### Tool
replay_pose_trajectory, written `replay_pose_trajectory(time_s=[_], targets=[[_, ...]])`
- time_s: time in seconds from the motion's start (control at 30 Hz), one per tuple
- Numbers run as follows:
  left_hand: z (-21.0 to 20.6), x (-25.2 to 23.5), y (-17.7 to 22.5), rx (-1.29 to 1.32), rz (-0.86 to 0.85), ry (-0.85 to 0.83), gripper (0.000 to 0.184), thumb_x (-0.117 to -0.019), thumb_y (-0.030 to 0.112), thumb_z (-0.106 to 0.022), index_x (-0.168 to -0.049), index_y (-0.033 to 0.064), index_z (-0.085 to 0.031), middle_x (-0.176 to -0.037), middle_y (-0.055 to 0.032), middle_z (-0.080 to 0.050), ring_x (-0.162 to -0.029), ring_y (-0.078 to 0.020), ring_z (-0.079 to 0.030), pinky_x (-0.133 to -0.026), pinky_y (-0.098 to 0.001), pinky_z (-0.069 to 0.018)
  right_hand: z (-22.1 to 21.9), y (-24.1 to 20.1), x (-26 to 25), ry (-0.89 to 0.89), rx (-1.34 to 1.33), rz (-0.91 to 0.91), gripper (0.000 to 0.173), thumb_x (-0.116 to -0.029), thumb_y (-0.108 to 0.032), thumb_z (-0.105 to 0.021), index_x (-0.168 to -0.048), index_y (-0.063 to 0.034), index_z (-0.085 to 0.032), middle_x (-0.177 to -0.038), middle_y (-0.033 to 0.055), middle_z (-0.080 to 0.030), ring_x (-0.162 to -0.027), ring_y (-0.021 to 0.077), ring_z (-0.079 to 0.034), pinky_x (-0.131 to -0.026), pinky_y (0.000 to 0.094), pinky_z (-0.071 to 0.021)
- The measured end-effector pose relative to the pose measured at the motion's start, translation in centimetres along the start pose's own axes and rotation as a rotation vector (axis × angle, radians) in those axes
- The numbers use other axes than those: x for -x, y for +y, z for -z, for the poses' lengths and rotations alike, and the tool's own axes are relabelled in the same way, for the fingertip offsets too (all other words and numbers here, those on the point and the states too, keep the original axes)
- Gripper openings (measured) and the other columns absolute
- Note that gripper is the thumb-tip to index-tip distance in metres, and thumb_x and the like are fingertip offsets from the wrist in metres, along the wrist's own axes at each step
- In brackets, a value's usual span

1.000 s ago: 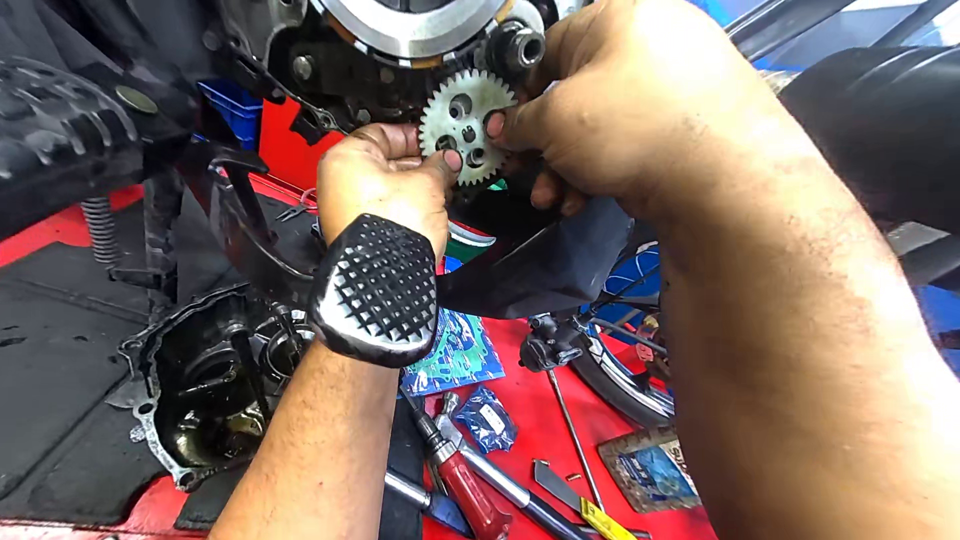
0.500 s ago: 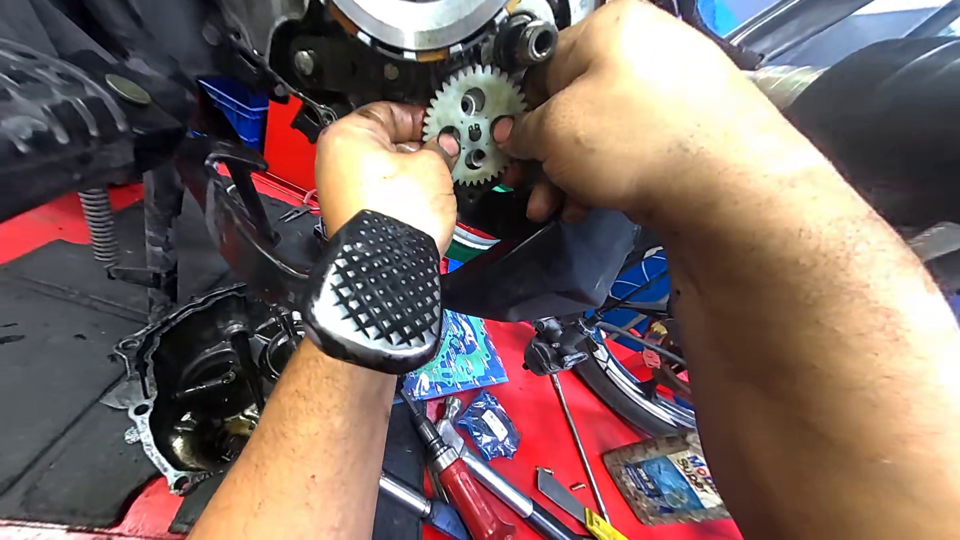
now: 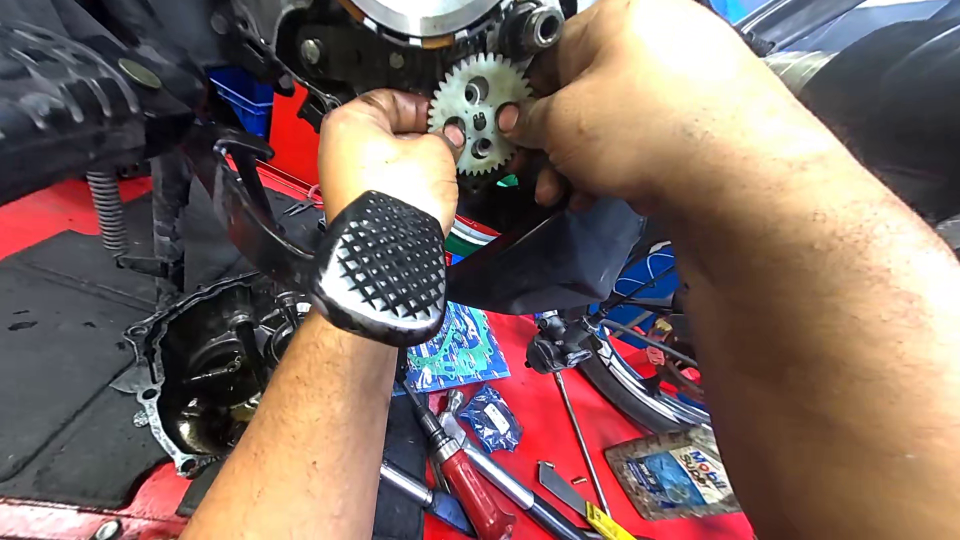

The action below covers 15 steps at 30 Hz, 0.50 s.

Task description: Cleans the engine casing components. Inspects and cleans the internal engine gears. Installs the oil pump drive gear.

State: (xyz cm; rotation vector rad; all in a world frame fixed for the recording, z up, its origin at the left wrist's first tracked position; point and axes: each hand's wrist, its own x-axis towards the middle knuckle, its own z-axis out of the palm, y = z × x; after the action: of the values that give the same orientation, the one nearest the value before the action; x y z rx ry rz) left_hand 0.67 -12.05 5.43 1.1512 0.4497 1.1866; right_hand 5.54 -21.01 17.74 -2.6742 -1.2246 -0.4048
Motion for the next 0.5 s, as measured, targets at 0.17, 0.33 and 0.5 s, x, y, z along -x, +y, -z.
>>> replay_pose_trajectory(time_s=[0.17,0.33,0.5], targets=[[-0.4,-0.2,-0.7,0.073,-0.033,0.015,0.013,-0.0841,0.001,-0.078,-0.094,0.0068,-0.071,-0.076,-0.0039,-0.072,-0.051,-0.0138,-0.067,-0.043,-0.0307,-0.0597,-0.4,0.4,-0.2,0.026,-0.011,0.017,0.017,-0.1023,-0.029,-0.061,-0.105,-0.0154,-0.070,-0.075,0.0014,-0.071,-0.046,0.0095,-0.062,-0.041,0.0290,-0.0549],[-0.3,0.0,-0.4,0.059,-0.017,0.016,0.014,-0.0849,0.002,-0.079,-0.095,0.0070,-0.071,-0.078,-0.0030,-0.073,-0.054,-0.0130,-0.068,-0.044,-0.0297,-0.0594,-0.3,0.2,-0.2,0.035,-0.016,0.010,0.015,-0.1004,-0.027,-0.064,-0.106,-0.0145,-0.070,-0.073,0.0017,-0.071,-0.045,0.0102,-0.062,-0.041,0.0298,-0.0557],[0.3,-0.1,0.4,0.019,0.055,-0.036,0.016,-0.0861,0.005,-0.080,-0.098,0.0076,-0.070,-0.084,-0.0050,-0.073,-0.059,-0.0151,-0.071,-0.048,-0.0326,-0.0625,-0.5,0.5,-0.2,0.056,-0.046,0.014,0.013,-0.0973,-0.028,-0.068,-0.098,-0.0146,-0.070,-0.070,0.0018,-0.070,-0.044,0.0124,-0.063,-0.040,0.0338,-0.0571]])
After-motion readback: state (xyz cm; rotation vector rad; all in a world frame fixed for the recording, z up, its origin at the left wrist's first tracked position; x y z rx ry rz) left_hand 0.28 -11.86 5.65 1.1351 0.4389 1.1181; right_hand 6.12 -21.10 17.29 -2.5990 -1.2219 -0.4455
